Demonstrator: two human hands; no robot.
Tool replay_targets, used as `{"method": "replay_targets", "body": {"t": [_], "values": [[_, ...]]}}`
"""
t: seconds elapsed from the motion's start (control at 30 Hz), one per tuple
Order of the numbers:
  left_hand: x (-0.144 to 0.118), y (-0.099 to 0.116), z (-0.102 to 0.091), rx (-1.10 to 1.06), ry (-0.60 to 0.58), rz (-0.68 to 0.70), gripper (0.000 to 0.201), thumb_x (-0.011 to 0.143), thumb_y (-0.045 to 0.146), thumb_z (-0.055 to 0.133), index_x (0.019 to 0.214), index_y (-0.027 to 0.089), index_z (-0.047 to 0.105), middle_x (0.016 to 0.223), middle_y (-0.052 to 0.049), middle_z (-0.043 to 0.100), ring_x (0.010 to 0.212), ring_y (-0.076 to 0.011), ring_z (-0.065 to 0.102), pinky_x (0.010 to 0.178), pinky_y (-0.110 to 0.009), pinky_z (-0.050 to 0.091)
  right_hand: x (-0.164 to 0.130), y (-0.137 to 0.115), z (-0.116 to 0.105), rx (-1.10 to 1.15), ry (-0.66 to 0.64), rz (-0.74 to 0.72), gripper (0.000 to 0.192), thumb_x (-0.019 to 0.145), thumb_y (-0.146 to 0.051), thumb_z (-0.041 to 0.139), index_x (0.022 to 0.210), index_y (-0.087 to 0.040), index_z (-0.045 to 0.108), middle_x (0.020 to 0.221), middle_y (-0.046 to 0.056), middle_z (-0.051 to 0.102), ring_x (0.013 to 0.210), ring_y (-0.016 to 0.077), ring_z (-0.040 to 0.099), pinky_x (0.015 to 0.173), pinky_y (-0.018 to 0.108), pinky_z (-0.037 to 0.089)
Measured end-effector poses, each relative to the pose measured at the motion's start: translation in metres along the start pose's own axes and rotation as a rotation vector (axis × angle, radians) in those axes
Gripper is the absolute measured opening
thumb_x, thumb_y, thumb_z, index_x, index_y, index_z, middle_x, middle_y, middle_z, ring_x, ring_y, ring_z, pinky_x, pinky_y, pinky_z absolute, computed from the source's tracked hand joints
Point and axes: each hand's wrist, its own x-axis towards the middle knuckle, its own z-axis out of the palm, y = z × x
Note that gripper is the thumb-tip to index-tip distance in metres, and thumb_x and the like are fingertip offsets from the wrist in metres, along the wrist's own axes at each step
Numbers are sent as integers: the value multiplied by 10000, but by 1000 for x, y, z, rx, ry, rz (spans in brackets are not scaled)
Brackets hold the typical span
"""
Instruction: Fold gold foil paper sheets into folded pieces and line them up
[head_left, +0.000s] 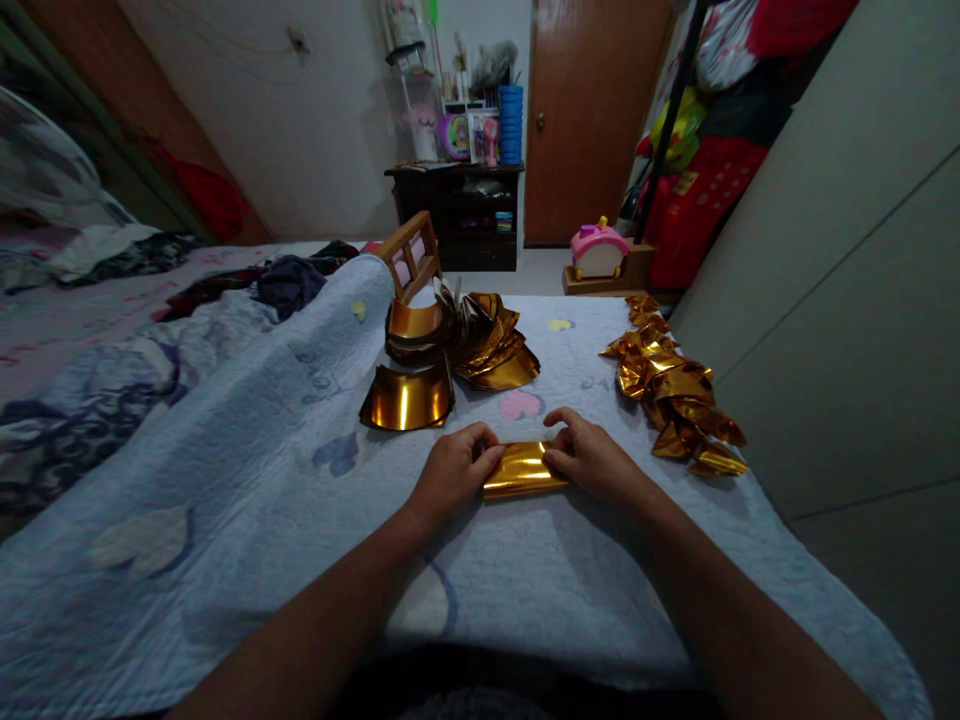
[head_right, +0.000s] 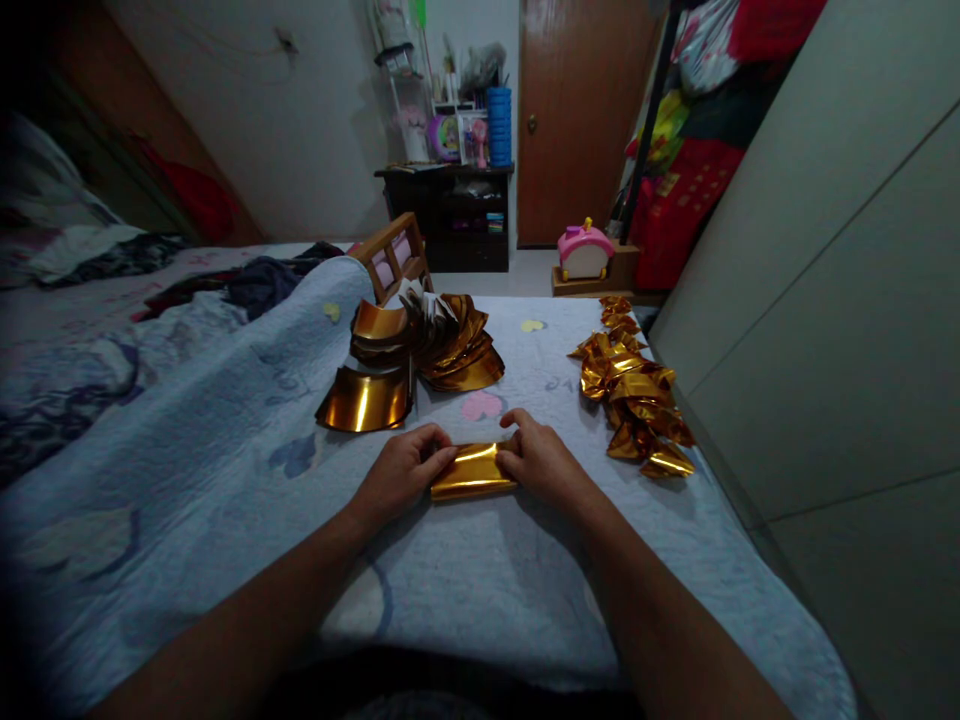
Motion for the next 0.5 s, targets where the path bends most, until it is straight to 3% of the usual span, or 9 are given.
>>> {"method": "replay_targets", "body": {"t": [0.07, 0.13, 0.2, 0.3, 0.5], "values": [[0, -1, 0, -32, 3, -18, 158, 862, 290, 607, 982, 192, 638, 672, 29, 650, 598, -149, 586, 597, -259, 393, 0, 0, 1, 8, 13, 3, 377, 778, -140, 596, 1144, -177, 515, 635, -64, 572, 579, 144, 529, 572, 266, 354], [0, -3, 1, -54, 11, -35, 314, 850, 277, 622, 1151, 188, 607, 665, 36, 655, 584, -151, 595, 591, -260, 398, 0, 0, 2, 13, 25, 5, 394, 780, -145, 610, 1161, -178, 516, 656, -59, 573, 601, 148, 543, 581, 269, 366], [0, -4, 1, -77, 10, -43, 368, 848, 270, 625, 1204, 182, 600, 675, 27, 668, 601, -159, 616, 602, -267, 415, 0, 1, 3, 19, 34, 9, 404, 786, -155, 620, 1177, -180, 519, 676, -51, 581, 617, 152, 555, 588, 272, 377], [0, -5, 2, -154, 1, -48, 280, 849, 269, 627, 1112, 174, 651, 752, -15, 714, 685, -179, 670, 652, -282, 463, 1, 4, 5, 35, 60, 4, 410, 788, -168, 627, 1188, -186, 535, 730, -29, 603, 649, 159, 572, 609, 278, 405], [0, -7, 1, -254, 19, 8, 138, 848, 291, 651, 916, 182, 704, 878, -47, 736, 832, -199, 687, 742, -294, 492, 2, 8, 2, 101, 171, -15, 449, 746, -245, 693, 1181, -182, 604, 1098, 91, 599, 723, 152, 554, 640, 295, 445]]}}
